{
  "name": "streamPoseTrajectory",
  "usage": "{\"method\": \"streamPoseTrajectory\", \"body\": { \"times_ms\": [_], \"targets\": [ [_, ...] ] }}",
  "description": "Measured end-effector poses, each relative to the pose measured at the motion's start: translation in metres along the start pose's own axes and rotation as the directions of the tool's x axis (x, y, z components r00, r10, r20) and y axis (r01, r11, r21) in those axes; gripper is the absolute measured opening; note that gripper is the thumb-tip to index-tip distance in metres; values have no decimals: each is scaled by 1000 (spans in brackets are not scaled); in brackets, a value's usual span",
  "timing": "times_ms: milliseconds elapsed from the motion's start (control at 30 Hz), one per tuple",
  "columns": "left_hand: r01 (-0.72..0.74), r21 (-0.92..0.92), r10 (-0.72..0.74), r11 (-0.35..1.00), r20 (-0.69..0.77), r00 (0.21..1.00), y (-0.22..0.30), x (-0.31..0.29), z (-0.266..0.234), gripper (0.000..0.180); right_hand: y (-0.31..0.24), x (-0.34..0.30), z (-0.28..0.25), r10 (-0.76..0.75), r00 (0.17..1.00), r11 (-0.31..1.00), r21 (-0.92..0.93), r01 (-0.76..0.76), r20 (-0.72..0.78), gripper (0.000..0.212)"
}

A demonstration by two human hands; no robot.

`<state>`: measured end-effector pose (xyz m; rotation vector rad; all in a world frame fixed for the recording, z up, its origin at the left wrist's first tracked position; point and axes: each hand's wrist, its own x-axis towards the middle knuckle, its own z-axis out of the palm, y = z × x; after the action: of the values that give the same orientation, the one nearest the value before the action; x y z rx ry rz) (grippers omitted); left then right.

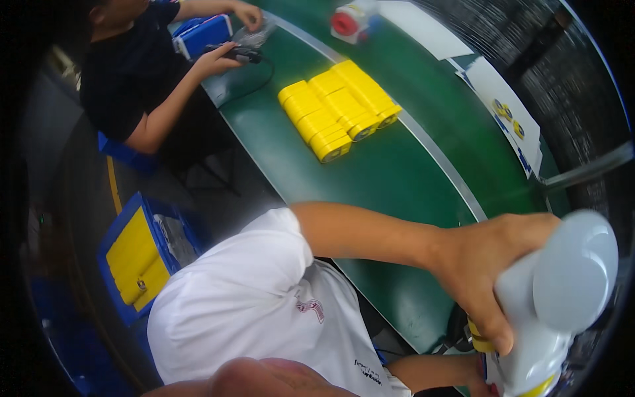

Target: The person assembles toy devices by fitting yellow plastic components onto toy bodies and placing the assembled toys onto the conveyor belt.

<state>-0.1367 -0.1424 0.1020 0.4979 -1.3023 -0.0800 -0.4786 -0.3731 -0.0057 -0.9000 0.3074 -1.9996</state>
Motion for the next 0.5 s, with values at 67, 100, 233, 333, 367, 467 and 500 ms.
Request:
{"method": "streamPoseTrajectory", "body": {
  "times_ms": [67,100,233,333,367,467,500],
  "targets": [
    [166,-271,-153,948,68,986,0,5,-9,86,15,-20,68,84,977,996,-26,-81,194,50],
    [251,-358,-268,900,1,963,-13,2,-17,86,22,-34,103,128,950,992,-45,-120,284,52],
    [196,-235,-215,952,-58,975,-25,-10,-17,86,33,-57,112,174,935,985,-54,-166,309,68],
    [-147,-29,147,989,-12,989,-17,-7,-16,88,32,-73,124,173,936,981,-143,-135,308,73],
    [-305,105,305,946,16,952,-22,-4,-22,88,31,-77,135,171,935,978,-166,-124,311,74],
    [341,-347,-383,874,-58,922,-35,-10,-25,88,12,-87,150,171,934,963,-256,-90,314,80],
    [337,-334,-388,880,-97,917,-39,-15,-20,86,7,-90,152,237,914,950,-275,-147,329,84]
  ]
}}
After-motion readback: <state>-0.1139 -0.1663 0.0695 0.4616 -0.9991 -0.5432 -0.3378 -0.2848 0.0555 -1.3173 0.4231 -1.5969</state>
